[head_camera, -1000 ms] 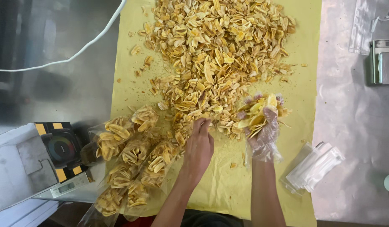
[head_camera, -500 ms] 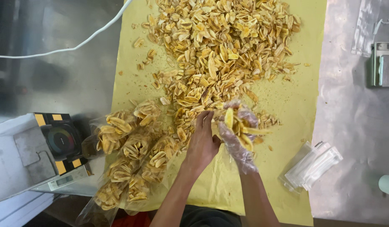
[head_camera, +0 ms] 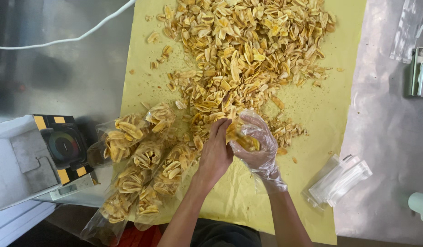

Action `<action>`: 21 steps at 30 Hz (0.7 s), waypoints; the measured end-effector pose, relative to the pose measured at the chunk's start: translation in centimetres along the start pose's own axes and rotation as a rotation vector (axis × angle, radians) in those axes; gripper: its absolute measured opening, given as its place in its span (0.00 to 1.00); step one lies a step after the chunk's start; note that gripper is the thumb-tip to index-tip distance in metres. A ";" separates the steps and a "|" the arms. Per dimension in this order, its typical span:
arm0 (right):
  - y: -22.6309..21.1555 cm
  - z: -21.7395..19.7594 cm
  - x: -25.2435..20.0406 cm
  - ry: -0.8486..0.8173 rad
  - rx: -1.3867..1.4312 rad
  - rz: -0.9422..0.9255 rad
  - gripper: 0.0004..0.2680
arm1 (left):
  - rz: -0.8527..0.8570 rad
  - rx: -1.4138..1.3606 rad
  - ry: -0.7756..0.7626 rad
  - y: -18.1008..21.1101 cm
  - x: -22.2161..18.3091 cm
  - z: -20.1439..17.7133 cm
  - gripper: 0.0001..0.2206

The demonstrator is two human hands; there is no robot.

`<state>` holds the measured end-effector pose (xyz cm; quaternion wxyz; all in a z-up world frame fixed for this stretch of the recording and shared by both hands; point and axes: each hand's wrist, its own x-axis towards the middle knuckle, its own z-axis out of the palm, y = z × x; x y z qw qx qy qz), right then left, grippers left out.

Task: The person scoops dried banana chips from a large pile on a yellow sheet and places them into small clear plastic bags. The person repeatedly fills and sets aside the bags on a stainless steel table.

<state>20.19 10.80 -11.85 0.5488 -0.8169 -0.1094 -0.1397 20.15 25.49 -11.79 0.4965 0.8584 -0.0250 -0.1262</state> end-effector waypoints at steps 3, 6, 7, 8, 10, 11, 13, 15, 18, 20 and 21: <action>-1.1 -0.5 0.7 -0.081 -0.052 -0.100 0.16 | 0.160 0.060 0.129 -0.3 -0.2 0.2 0.31; -1.0 -0.9 0.2 -0.198 -0.045 -0.062 0.16 | 0.138 0.012 0.134 -0.7 -0.3 0.1 0.30; -0.5 -1.0 -0.1 -0.139 0.085 -0.017 0.18 | 0.043 -0.014 0.094 -0.7 -0.4 0.0 0.30; 0.3 -0.9 -0.3 -0.079 0.215 0.026 0.20 | -0.051 -0.039 0.057 -0.7 -0.5 -0.1 0.30; 3.0 -0.6 -0.4 0.037 0.190 0.123 0.23 | -0.168 -0.059 0.024 -0.8 -0.6 -0.5 0.29; 4.7 -0.8 -0.2 0.092 0.036 0.176 0.24 | -0.191 -0.054 0.029 -0.8 -0.8 -0.7 0.29; 8.5 -0.5 0.3 0.095 -0.244 0.277 0.30 | -0.120 -0.064 0.098 -0.9 -1.1 -1.0 0.29; 12.6 0.2 1.8 -0.021 -0.500 0.389 0.40 | 0.055 -0.098 0.214 -1.1 -2.2 -1.0 0.30; 17.3 3.7 4.1 -0.253 -0.661 0.344 0.42 | -0.175 -0.088 0.076 -1.4 -2.8 -0.7 0.29; 18.9 6.1 4.2 -0.405 -0.690 0.299 0.40 | -0.071 -0.113 0.132 -1.6 -3.5 -0.4 0.29; 19.2 7.0 3.9 -0.452 -0.674 0.275 0.40 | -0.020 -0.125 0.159 -1.8 -3.8 -0.3 0.29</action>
